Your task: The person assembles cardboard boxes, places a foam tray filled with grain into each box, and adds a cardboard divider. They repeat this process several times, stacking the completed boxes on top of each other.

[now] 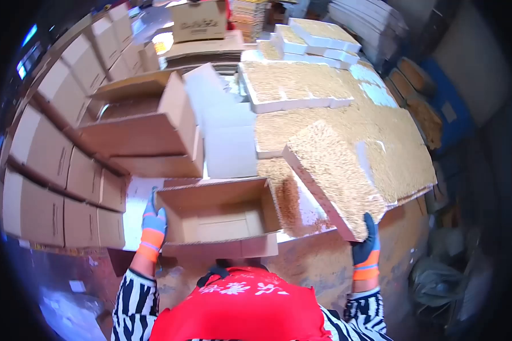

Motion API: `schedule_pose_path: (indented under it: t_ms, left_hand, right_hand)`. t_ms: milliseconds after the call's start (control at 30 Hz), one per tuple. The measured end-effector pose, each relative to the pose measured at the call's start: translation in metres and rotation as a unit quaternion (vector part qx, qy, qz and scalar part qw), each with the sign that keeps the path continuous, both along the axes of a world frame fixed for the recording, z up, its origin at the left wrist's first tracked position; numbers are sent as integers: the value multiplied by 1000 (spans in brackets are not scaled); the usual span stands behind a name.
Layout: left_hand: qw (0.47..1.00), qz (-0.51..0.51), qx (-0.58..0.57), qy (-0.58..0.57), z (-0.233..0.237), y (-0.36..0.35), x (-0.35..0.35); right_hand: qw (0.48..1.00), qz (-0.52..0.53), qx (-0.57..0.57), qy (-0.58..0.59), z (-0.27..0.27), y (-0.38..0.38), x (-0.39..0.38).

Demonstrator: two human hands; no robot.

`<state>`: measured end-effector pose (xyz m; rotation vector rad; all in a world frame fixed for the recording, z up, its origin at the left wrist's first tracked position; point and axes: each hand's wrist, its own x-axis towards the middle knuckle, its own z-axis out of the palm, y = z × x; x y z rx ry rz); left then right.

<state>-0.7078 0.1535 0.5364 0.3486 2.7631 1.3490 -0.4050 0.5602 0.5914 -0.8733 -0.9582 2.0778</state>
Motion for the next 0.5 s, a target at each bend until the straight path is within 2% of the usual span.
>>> schedule_pose_path:
  t_ms: [33,67,133,167,200,300,333,367,433,467,500]
  left_hand:
    - [1000,7,9,-4,-11,-4,-2]
    - [991,35,-2,-126,22,9,7]
    - [1000,8,2,14,-6,2,3]
    - [997,31,19,-62,-6,1,6]
    - [995,25,61,-69,-13,0,4]
    - [976,14,209,-66,-53,-3,-2]
    - [963,10,262,-59,-61,-7,-2]
    - [920,10,366,-137,-62,-14,1]
    - [786,-14,546,-289,-42,-14,4]
    - [618,-99,659,-417,-19,-15,10]
    - [650,-93,630,-414,-8,-20,16]
  right_hand:
    - [999,35,21,8,20,-8,-2]
    - [997,68,44,10,27,-10,0]
    - [988,117,102,25,42,-26,-9]
    - [968,150,197,-30,46,-32,-18]
    - [938,171,291,-82,50,-38,-24]
    - [869,238,408,-147,55,-58,-51]
    - [892,267,339,-136,68,-78,-68]
    - [909,294,267,-125,79,-102,-87]
    - [919,305,218,-125,74,-116,-105]
    - [918,301,211,-146,65,-117,-111]
    - [919,295,201,-167,57,-119,-116]
